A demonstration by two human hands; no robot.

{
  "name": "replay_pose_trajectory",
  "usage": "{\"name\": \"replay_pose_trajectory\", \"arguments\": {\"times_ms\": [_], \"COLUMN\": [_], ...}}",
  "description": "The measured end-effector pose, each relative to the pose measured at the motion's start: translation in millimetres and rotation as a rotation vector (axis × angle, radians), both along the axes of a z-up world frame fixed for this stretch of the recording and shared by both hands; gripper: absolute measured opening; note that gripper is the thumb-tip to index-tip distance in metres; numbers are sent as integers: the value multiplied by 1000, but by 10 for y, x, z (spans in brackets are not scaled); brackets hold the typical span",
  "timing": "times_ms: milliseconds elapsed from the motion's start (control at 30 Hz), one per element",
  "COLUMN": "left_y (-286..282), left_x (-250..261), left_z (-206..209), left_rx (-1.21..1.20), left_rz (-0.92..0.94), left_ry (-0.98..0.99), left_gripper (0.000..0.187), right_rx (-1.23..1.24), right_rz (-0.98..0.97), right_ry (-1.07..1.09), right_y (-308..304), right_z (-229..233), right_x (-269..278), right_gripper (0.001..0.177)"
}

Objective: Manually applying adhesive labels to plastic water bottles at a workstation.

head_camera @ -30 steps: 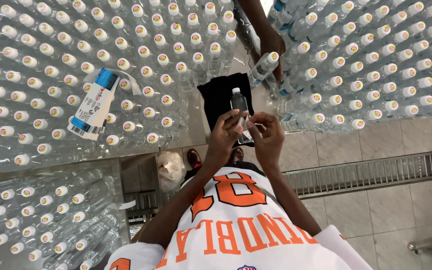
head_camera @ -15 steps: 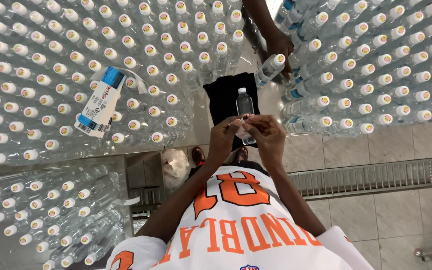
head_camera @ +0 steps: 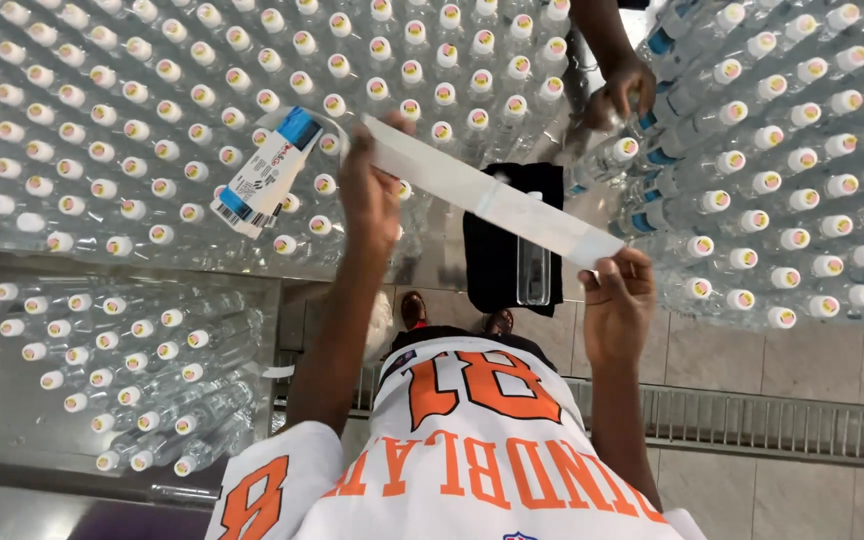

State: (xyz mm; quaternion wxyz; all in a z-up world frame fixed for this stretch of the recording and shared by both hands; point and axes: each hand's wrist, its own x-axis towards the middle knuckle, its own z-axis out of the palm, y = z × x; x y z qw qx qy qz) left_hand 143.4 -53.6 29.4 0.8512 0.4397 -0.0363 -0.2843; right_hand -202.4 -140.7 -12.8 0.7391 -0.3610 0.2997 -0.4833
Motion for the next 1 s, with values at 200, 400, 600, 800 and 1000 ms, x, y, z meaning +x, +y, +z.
{"name": "replay_pose_trajectory", "arguments": {"times_ms": [200,400,600,800,1000], "left_y": [175,203,209,183,79], "left_x": [1443,1539,-661,-1933,-1746], "left_z": [656,424,494,-372,-616], "left_rx": [-119,558,359,212,154], "left_rz": [713,402,-218,-700,-580], "left_ry": [-658,-1373,-918,-618,-240], "left_gripper": [47,33,35,56,27], "right_rx": [145,128,53,3,-25], "right_rz": [-15,-49,-137,-71,144], "right_ry": [-99,-49,10,93,77], "right_y": [-63,-17,88,193,204], "right_z": [203,186,183,349,697], "right_x": [-335,-441,-164,301,477], "right_gripper": [22,22,22,23,39]}}
